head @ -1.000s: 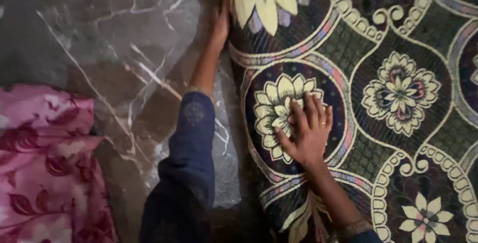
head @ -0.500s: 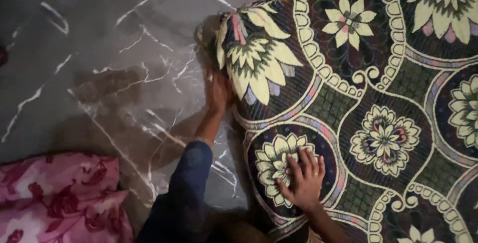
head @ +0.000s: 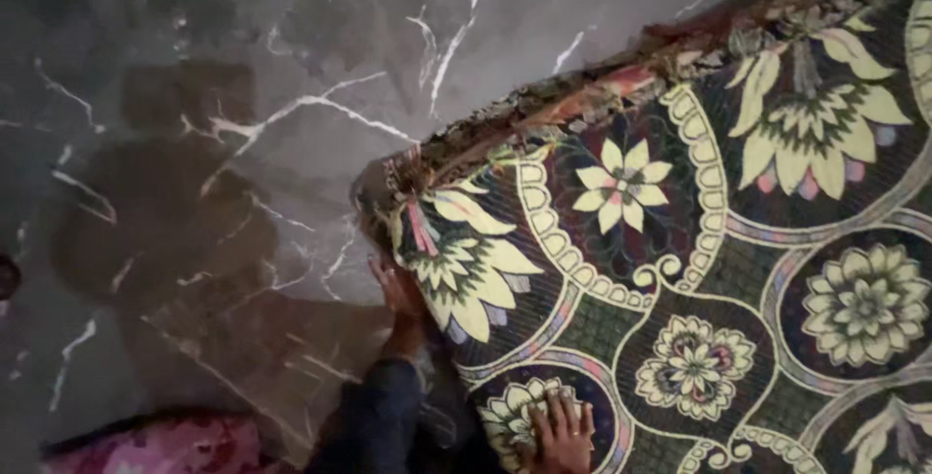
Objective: The person, assisted by another individual, aligns and presses a fabric strip along the edge of a mattress by hand.
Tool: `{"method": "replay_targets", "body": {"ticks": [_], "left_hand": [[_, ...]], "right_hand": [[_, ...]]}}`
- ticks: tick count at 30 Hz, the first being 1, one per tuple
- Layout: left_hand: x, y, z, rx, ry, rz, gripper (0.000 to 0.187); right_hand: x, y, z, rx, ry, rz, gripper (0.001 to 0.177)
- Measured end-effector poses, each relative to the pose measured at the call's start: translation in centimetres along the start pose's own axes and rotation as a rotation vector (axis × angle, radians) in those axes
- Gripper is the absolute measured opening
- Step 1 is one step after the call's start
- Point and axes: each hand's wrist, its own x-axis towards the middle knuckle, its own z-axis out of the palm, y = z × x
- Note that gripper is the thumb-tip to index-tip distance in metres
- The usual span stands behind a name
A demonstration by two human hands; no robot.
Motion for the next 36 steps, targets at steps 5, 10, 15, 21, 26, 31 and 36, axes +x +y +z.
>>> {"method": "replay_targets", "body": {"ticks": [5,10,15,21,26,31,36], "left_hand": [[0.1,0.4,-0.3,-0.114,0.094,0.071,0.058],[-0.4,-0.2,0.0,-0.138,0.01,0.052,0.058],[0.5,1.4,-4.6,0.373,-0.458,0.127,0.063],[2.2,-2.0,-3.6,-0.272,-0.122,-0.093,0.049],[11.9,-5.6,-4.2,-0.863,-0.392,-0.452,0.067],[16.4,-3.8,-4.7,-1.556,-0.695,-0.408,0.067],[16.9,-2.5,-2.9,-2.003,-0.911,-0.446,0.061]], "right_hand": [[0.7,0.2,0.0,-0.032,-0.05,-0.002,0.076],[-0.4,0.4,0.2,-0.035,-0.026,-0.034,0.079],[-0.2,-0.7,-0.8,-0.04,0.085,-0.045,0.077],[1.0,-5.6,-2.7,0.01,0.137,0.162,0.079],[3.3,-12.1,0.3,0.139,0.336,0.467,0.088],[5.0,-15.2,2.2,0.032,0.409,0.603,0.095],[5.8,-15.6,1.9,-0.022,0.485,0.579,0.094]]}}
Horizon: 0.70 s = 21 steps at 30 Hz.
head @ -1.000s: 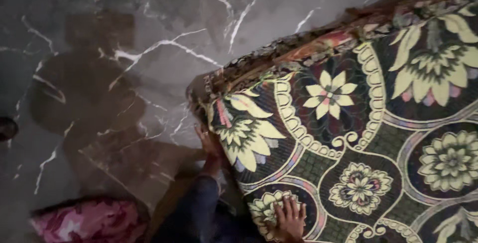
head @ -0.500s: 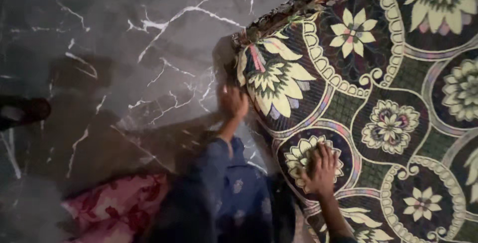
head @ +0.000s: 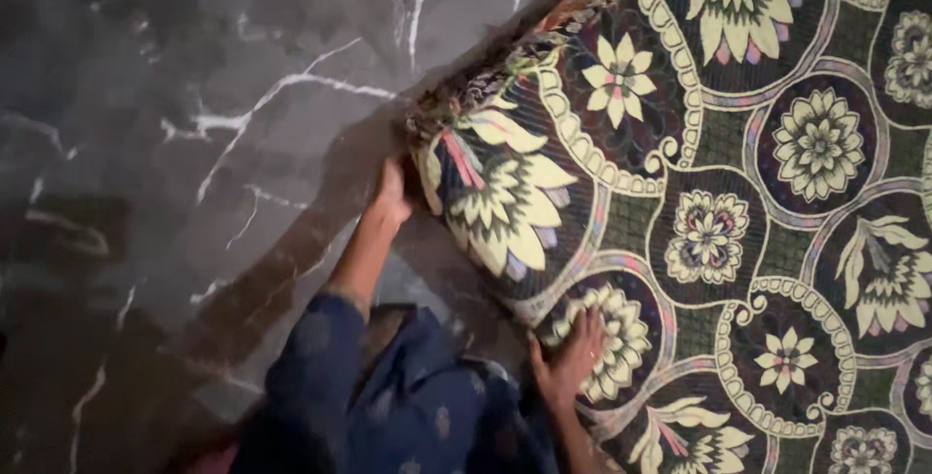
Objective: The person, assisted by another individual, aligns and presses a fabric strip along the edge of a mattress by hand.
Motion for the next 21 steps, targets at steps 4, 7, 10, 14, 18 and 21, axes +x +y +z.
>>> {"method": "replay_targets", "body": {"ticks": [4,7,10,14,18,21], "left_hand": [[4.1,0.3,-1.6,0.084,0.098,-0.195,0.058],[3.1,2.4,-0.5,0.231,0.115,-0.131,0.052],[5.1,3.0,-0.8,0.323,0.14,-0.074,0.047],[5.8,4.7,-0.4,0.331,0.142,0.066,0.047],[4.5,8.2,2.6,0.772,0.387,0.603,0.025],[1.5,10.3,6.3,1.116,0.469,0.753,0.023]], "right_hand": [[-0.6,1.1,1.3,-0.059,-0.053,0.004,0.094],[0.5,0.1,0.1,-0.118,-0.081,-0.018,0.099],[0.5,-0.1,1.0,-0.179,-0.063,-0.03,0.101],[0.0,0.2,0.7,-0.191,-0.136,0.013,0.104],[0.0,0.4,0.5,-0.188,-0.149,-0.011,0.107],[0.1,0.6,0.2,-0.179,-0.22,0.025,0.112]]}}
